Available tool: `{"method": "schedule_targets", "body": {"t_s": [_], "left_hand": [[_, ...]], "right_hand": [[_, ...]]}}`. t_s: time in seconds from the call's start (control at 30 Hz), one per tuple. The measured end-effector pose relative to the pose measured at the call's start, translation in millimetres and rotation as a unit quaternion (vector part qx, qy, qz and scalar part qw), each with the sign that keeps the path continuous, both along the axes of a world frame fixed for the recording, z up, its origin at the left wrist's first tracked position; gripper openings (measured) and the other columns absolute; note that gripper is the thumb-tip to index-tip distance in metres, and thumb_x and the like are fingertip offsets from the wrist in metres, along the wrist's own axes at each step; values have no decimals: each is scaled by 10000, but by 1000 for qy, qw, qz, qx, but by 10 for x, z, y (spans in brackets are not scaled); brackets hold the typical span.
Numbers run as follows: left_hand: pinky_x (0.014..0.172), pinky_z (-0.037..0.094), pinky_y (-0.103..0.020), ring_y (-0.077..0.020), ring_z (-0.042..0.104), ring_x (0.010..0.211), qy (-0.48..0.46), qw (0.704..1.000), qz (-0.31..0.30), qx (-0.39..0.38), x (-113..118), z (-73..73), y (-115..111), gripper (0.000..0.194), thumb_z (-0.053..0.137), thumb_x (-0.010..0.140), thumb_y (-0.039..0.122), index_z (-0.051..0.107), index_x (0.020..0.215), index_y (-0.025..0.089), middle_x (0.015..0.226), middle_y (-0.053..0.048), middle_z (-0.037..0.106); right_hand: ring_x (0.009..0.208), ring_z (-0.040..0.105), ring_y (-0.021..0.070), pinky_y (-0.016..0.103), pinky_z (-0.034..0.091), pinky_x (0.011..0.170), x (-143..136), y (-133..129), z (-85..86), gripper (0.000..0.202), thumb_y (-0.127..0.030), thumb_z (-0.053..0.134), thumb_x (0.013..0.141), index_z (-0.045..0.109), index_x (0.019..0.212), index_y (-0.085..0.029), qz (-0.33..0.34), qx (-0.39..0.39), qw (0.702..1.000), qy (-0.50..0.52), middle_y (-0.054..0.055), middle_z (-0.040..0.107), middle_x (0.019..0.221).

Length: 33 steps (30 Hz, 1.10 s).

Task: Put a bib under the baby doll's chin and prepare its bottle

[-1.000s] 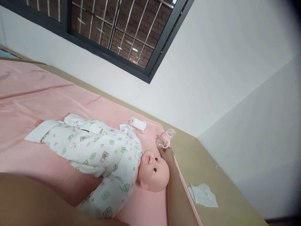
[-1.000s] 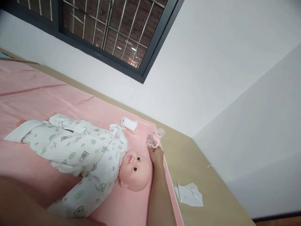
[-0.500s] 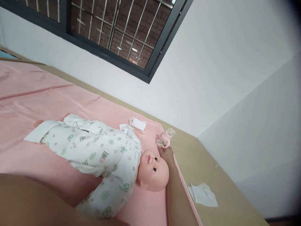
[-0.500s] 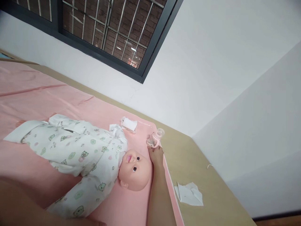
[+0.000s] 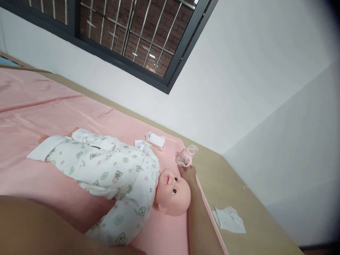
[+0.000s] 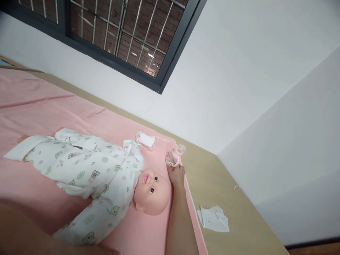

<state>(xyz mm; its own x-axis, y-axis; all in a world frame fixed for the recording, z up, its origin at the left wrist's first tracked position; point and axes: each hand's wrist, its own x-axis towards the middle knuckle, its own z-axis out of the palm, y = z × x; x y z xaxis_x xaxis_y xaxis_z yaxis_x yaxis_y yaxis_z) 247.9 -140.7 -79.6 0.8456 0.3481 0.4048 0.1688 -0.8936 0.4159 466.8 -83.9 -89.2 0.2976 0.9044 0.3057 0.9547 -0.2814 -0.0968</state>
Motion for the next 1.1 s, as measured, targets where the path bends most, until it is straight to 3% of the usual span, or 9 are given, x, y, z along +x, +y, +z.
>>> {"method": "schedule_targets", "body": {"t_s": [0.2,0.3,0.37,0.5,0.67,0.8,0.9,1.0,1.1], "left_hand": [[862,531,-407,-205,606,1006,6,1000,2,10,6,12,18,283,542,936,357,593,1161,193,1184,-84,609],[766,561,-400,-207,643,955,10,1000,5,11,8,-4,22,230,539,924,328,638,1127,282,1155,-24,646],[663,561,-422,-242,667,934,11,1000,6,9,7,-18,36,245,553,886,296,671,1097,338,1128,15,669],[601,543,-436,-286,682,921,12,1000,0,-3,-14,-41,69,267,579,823,266,709,1048,328,1076,11,697],[612,533,-405,-260,687,857,15,999,-12,-26,-1,-13,58,253,531,833,209,737,966,273,992,-11,725],[612,519,-394,-246,685,809,21,998,-27,-56,-15,49,25,289,467,860,135,730,960,200,912,-32,730],[634,523,-385,-224,676,808,24,995,-37,-85,-151,47,-80,290,443,899,123,707,997,192,906,-29,718],[745,538,-362,-187,652,897,22,992,-40,-118,-390,-13,-314,235,459,954,226,664,1069,205,1026,-47,681],[862,527,-397,-196,603,1006,17,986,-32,-163,-646,-75,-612,289,541,936,350,586,1168,184,1193,-94,595]], "right_hand": [[1187,500,333,394,358,1037,2,2,1,611,-520,472,844,584,1180,-22,-4,4,1000,8,222,605,1182],[1170,517,338,397,376,1022,-5,-12,21,618,-506,503,810,572,1179,-14,-5,24,999,30,225,611,1167],[1133,550,323,397,407,988,-29,-33,62,587,-496,545,768,582,1163,-63,28,63,993,92,198,630,1142],[1052,597,287,397,466,911,-152,-70,194,618,-509,616,690,545,1174,-131,116,166,939,279,164,631,1158],[1229,506,273,410,442,978,-322,-51,371,856,-514,604,714,256,1409,-153,129,241,879,391,195,426,1420],[1388,322,288,426,329,1101,-349,-35,505,957,-524,585,704,147,1464,-139,123,257,891,353,194,259,1520],[1445,187,291,449,204,1166,-340,-56,595,920,-521,570,721,198,1466,-132,148,274,918,248,171,203,1547],[1422,237,287,475,206,1160,-330,-78,650,788,-489,521,769,282,1438,-150,179,263,932,173,157,297,1509],[1351,335,295,494,252,1127,-325,-87,674,689,-443,512,786,362,1392,-152,161,272,940,131,167,391,1427]]}}
